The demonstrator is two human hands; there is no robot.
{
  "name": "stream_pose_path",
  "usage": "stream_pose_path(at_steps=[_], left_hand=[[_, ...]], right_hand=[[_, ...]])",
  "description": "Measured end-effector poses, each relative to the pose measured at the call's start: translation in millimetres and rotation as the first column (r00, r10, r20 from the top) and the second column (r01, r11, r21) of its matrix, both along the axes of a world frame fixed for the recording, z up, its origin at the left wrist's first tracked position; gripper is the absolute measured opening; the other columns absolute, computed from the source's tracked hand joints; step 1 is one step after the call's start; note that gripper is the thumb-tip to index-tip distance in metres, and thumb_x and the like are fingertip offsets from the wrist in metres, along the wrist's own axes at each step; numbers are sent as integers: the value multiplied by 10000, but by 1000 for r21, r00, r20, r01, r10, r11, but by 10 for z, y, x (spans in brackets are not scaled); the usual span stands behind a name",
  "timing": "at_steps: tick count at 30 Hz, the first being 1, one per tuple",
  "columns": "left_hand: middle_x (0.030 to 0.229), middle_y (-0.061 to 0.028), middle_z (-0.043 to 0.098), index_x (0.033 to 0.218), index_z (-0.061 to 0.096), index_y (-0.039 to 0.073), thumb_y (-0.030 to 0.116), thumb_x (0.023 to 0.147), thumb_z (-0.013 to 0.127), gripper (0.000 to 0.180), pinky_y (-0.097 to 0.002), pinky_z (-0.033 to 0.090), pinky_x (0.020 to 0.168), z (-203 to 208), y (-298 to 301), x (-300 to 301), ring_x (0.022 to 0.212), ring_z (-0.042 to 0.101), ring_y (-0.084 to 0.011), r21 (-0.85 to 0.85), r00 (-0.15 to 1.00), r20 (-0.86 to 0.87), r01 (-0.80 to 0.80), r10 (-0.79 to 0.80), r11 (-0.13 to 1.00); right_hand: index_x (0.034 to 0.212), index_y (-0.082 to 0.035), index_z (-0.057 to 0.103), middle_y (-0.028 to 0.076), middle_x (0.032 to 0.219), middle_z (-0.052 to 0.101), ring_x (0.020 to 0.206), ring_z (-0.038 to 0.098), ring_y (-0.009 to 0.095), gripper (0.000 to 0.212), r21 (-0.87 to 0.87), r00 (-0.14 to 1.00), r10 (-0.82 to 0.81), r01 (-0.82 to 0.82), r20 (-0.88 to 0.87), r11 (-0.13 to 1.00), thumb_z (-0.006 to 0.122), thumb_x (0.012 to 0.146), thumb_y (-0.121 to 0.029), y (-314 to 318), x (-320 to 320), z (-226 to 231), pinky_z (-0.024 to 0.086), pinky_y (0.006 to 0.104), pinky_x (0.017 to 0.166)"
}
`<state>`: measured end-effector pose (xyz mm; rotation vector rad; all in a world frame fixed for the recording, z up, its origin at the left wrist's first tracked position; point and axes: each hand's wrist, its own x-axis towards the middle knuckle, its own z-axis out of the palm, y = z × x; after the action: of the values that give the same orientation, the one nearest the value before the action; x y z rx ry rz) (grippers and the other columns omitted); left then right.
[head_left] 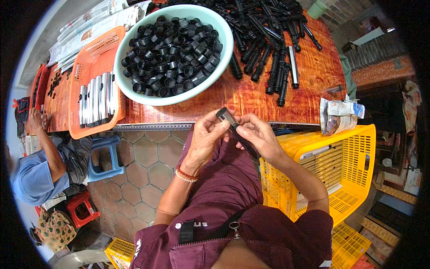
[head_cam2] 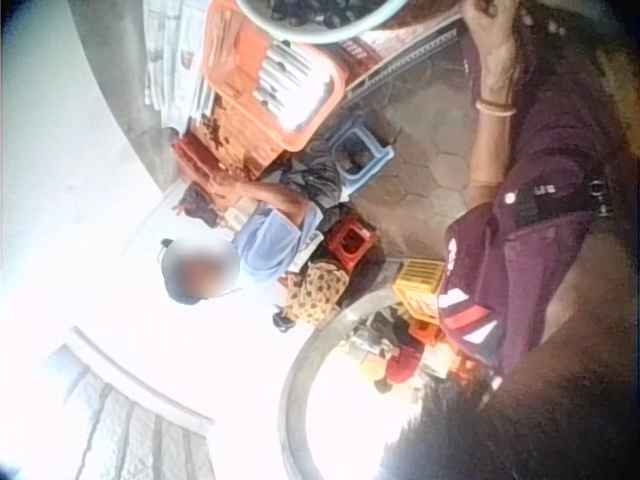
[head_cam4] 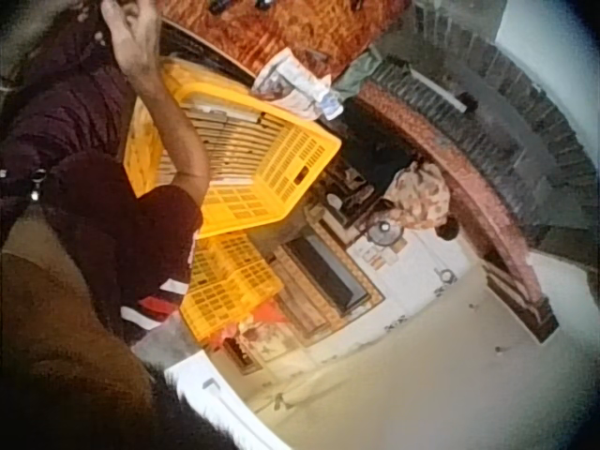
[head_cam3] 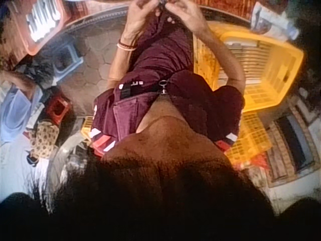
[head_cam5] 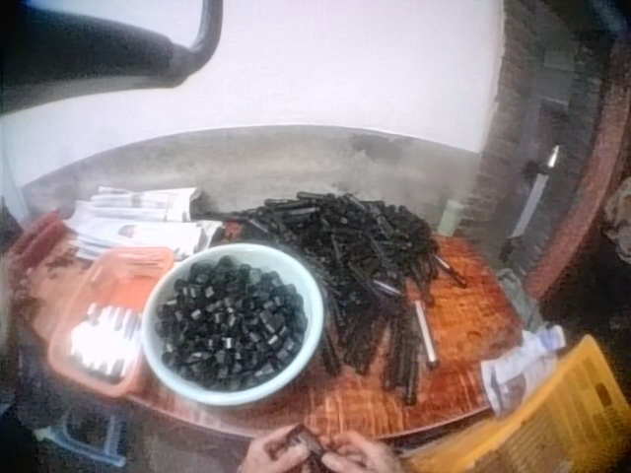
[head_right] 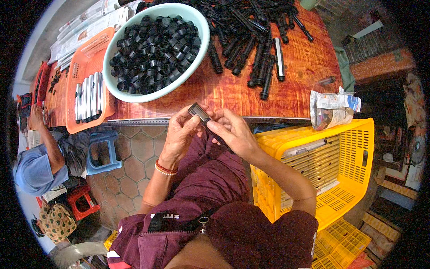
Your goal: The person assembles small cylindrical flashlights by hand. They pick up a silver body, insert a black cap, and place the finished unit into a yellow basket. The process is repeated continuously with parts from a bowl and a tray on the table.
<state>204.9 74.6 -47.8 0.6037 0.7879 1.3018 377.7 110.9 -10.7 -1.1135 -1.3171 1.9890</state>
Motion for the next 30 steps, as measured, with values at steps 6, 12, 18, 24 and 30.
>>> stream_pose_path(at_steps=[6,12,18,24,30], left_hand=[[1071,-100,669,1196,560,-4,157,937,591,307,-204,485,633,-16,14,-3,760,591,-82,4,999,-40,11,-11,1000],[1077,-75,644,1201,548,-15,135,912,627,336,-207,484,693,-5,23,-22,790,570,-72,23,999,-21,46,-45,999],[1005,-31,613,1166,549,-15,87,879,661,323,-224,479,792,94,-29,-24,876,577,-76,134,988,-155,30,-9,990],[1032,-41,604,1158,548,-16,60,864,669,327,-253,481,846,74,-54,-82,953,581,-99,103,977,-215,38,-15,994],[1043,-47,596,1167,533,-16,54,867,663,335,-254,476,870,25,-96,-23,970,571,-99,134,968,-246,-16,49,991]], right_hand=[[1025,-4,534,45,761,573,656,571,108,318,204,975,97,-138,199,969,473,985,-313,-26,-9,-97,484,272,605],[1004,2,540,140,756,581,660,598,273,305,313,948,46,-150,316,938,498,953,-296,-18,-46,-13,474,365,643],[1015,-7,551,198,776,586,736,593,386,301,417,915,3,-187,403,889,532,922,-293,-47,-38,-32,442,435,660],[1013,-20,562,197,778,595,750,599,388,310,553,902,-30,-238,431,798,540,922,-316,-54,-55,-43,443,454,664],[1030,-23,564,198,793,604,767,601,397,310,603,867,-65,-287,493,744,536,926,-314,-58,-61,-12,452,458,671]])
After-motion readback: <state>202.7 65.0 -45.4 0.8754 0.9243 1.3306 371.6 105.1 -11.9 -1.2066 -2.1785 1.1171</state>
